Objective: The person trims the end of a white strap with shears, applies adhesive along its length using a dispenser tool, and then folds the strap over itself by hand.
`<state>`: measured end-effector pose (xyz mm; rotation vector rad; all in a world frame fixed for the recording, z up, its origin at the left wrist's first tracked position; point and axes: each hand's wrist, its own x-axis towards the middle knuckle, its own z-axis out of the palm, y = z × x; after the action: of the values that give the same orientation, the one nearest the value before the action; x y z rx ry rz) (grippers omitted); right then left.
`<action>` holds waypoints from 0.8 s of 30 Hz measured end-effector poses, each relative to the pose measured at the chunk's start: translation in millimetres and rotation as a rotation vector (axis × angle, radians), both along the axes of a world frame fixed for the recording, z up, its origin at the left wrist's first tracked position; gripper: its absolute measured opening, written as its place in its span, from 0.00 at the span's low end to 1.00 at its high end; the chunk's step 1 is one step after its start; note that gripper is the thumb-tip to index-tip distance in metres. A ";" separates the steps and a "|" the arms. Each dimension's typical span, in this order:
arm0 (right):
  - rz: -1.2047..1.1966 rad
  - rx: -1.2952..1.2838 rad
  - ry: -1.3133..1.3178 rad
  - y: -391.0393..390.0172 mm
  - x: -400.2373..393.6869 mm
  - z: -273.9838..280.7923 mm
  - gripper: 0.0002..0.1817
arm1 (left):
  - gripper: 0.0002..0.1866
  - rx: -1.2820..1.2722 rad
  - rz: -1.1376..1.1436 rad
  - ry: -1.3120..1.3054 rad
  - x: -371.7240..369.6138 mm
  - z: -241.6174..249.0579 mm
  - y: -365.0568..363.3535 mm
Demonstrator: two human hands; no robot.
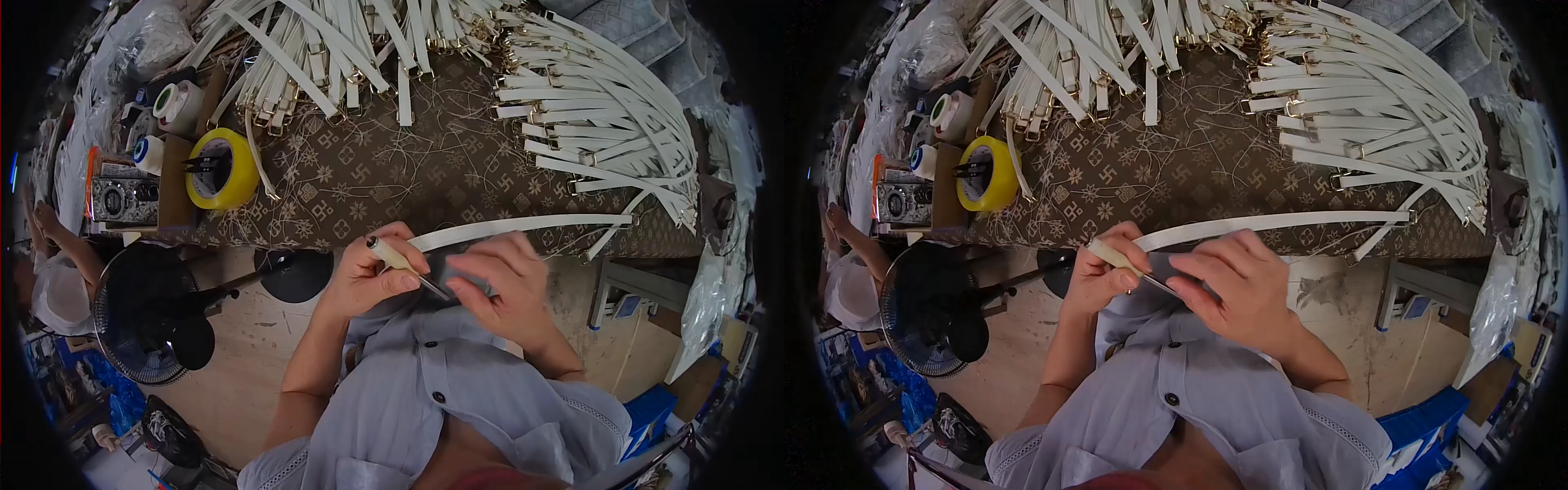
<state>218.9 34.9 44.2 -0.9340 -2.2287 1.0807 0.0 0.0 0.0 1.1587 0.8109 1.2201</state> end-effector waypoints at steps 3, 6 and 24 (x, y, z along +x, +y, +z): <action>-0.093 0.523 -0.051 23.2 -21.4 11.3 0.21 | 0.12 0.078 -0.012 -0.028 -4.1 -0.9 4.0; -0.124 0.360 0.061 23.7 -16.4 -6.9 0.17 | 0.11 -0.033 -0.021 -0.217 -1.5 -1.9 1.3; -0.092 0.155 0.066 32.5 -15.0 -16.8 0.10 | 0.12 0.042 -0.111 0.159 -5.1 -2.0 -1.5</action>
<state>203.9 67.5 27.5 -0.9121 -2.1589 0.8723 -5.1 -1.5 -2.0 1.3298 0.8310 1.0684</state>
